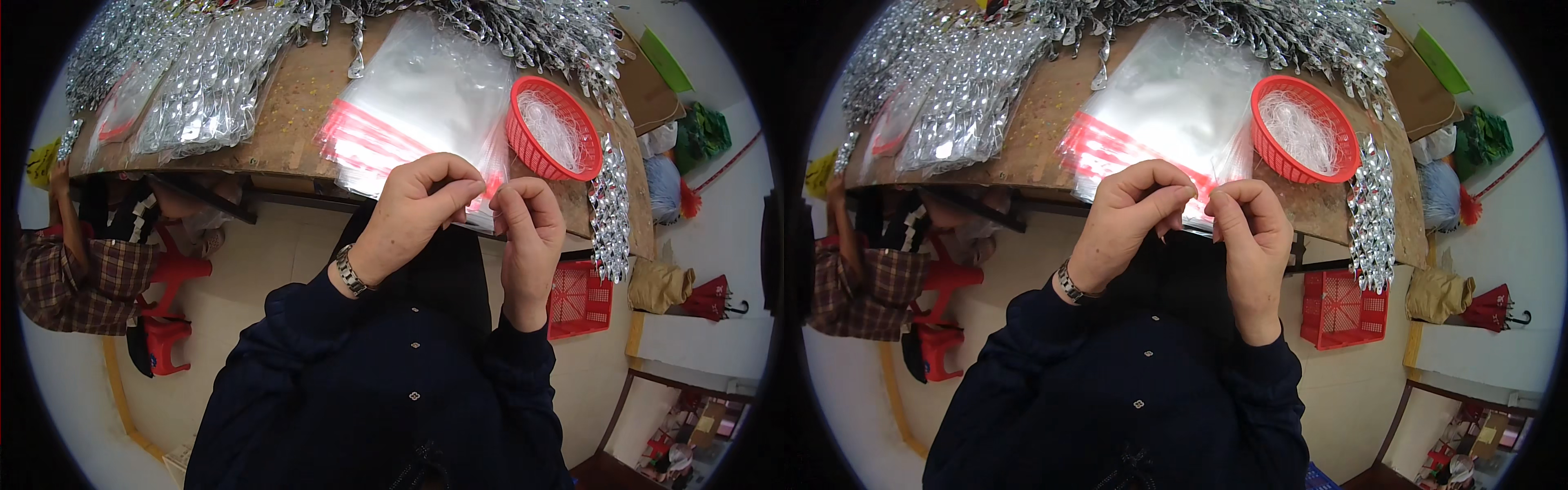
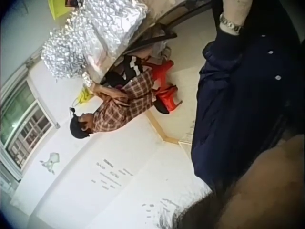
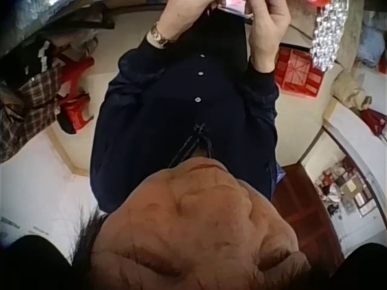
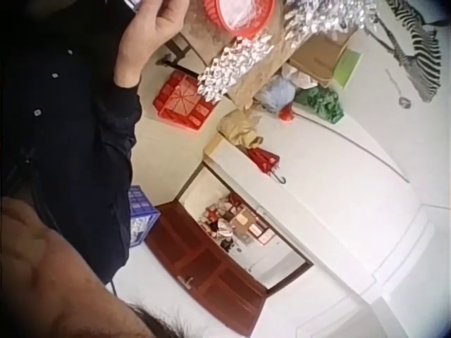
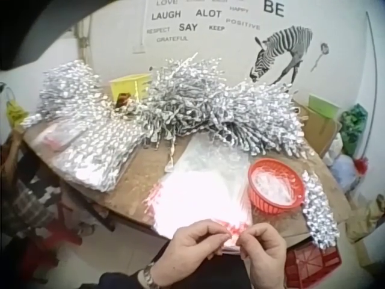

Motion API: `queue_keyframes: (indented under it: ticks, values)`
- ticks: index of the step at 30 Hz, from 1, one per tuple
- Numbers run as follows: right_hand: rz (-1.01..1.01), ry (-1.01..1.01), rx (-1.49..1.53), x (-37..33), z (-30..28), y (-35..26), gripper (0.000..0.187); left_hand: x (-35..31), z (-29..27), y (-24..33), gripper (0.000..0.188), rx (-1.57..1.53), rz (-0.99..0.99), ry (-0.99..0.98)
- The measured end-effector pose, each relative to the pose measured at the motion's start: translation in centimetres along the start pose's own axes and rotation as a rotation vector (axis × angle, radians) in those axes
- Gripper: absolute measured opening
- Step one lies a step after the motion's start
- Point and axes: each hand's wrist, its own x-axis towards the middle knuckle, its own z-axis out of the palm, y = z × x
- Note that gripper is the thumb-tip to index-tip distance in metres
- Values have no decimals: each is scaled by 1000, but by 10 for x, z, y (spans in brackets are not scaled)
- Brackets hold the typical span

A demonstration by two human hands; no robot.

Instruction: Packaging silver decorative ornaments and spiral icicles into plastic bags.

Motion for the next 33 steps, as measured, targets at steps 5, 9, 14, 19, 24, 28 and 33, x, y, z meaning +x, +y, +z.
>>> queue_keyframes:
  ticks: [5,9,14,19,24,28,33]
  values:
    - [1,-13,-30,-3,2,-1,7,2,-1,0,10,-65,-6,15]
    - [11,-32,-94,-5,4,-1,6,2,-2,0,9,-83,-22,11]
    - [16,-55,-127,-7,6,-1,4,1,-2,1,9,-96,-35,21]
    - [-65,-68,-221,-6,3,9,5,2,-2,0,9,-110,-44,20]
    - [-106,-76,-285,-7,3,11,4,2,-3,0,10,-142,-52,24]
    - [-167,-91,-330,-5,2,14,2,2,-3,0,11,-145,-59,32]
    - [-145,-83,-366,-6,4,12,1,3,-5,1,12,-151,-66,30]
